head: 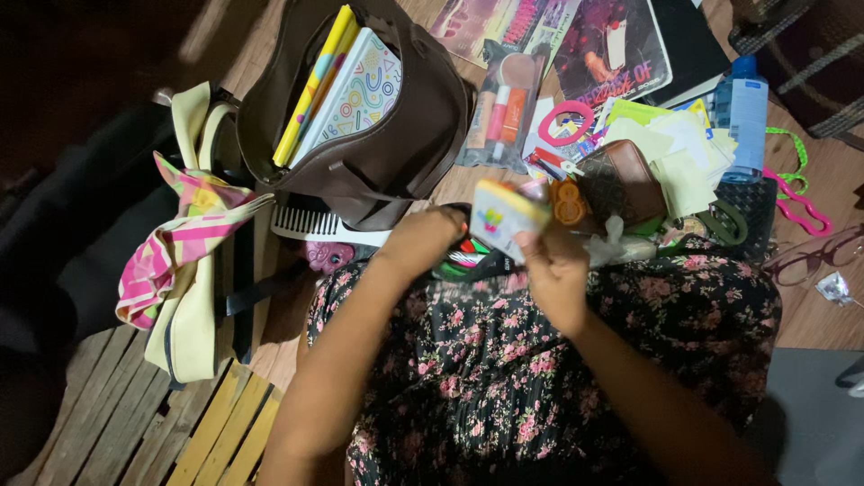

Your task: The person sits on a bench and packs a brown handbag with daily essentials. They place a notebook, a yellow cloth, and a white comb into the bag, then add several small items from a black pouch including highlighters, a small box, and other stationery.

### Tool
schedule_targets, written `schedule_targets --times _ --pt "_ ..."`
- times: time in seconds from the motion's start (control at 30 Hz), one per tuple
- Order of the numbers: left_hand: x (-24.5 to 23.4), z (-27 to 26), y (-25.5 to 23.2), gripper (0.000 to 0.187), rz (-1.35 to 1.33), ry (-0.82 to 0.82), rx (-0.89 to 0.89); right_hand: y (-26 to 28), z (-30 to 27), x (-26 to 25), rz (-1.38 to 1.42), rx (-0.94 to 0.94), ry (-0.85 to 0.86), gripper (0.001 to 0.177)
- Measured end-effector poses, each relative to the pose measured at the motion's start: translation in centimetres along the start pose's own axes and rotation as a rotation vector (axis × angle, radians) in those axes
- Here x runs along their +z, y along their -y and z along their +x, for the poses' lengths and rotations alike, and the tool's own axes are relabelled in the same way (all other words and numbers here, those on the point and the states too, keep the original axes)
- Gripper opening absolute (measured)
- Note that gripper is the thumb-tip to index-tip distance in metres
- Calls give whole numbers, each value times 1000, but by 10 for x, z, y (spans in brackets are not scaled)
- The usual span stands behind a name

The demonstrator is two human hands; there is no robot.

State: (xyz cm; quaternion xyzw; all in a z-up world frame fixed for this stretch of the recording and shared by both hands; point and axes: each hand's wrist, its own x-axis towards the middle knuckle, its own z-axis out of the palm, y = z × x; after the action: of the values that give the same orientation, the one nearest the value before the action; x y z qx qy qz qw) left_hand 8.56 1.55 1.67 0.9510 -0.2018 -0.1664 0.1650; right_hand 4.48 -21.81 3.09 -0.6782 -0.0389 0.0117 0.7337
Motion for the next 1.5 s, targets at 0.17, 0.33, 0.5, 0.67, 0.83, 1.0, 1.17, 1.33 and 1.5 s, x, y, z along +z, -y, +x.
schedule_targets --times 0.17,0.33,0.5,0.67,0.83,1.0,1.17,1.33,1.5 --pt "-50 -13 -3 23 -293 -461 38 -5 7 -13 -246 -168 -114 17" --pt "-50 6 -15 30 -643 -694 -227 -18 5 -16 -109 -83 -115 18" --pt "-16 -5 -23 42 -250 -787 -199 -20 5 -16 -159 -115 -98 13" --pt "10 -47 -31 54 -205 -563 -565 -12 14 -3 -363 -247 16 12" --pt "9 -67 -33 43 -114 -566 -387 -12 37 25 -641 -462 208 20" --pt "11 -57 -33 24 -52 -565 -422 -23 45 40 -554 -285 113 26" --pt "39 -33 -16 25 33 -353 -512 -33 35 25 -584 -7 245 19" --pt "68 -16 1 27 206 -321 -513 -42 27 20 -642 -217 299 19" --pt "55 -24 -4 37 -89 -388 -498 -32 21 16 -609 -196 231 12"
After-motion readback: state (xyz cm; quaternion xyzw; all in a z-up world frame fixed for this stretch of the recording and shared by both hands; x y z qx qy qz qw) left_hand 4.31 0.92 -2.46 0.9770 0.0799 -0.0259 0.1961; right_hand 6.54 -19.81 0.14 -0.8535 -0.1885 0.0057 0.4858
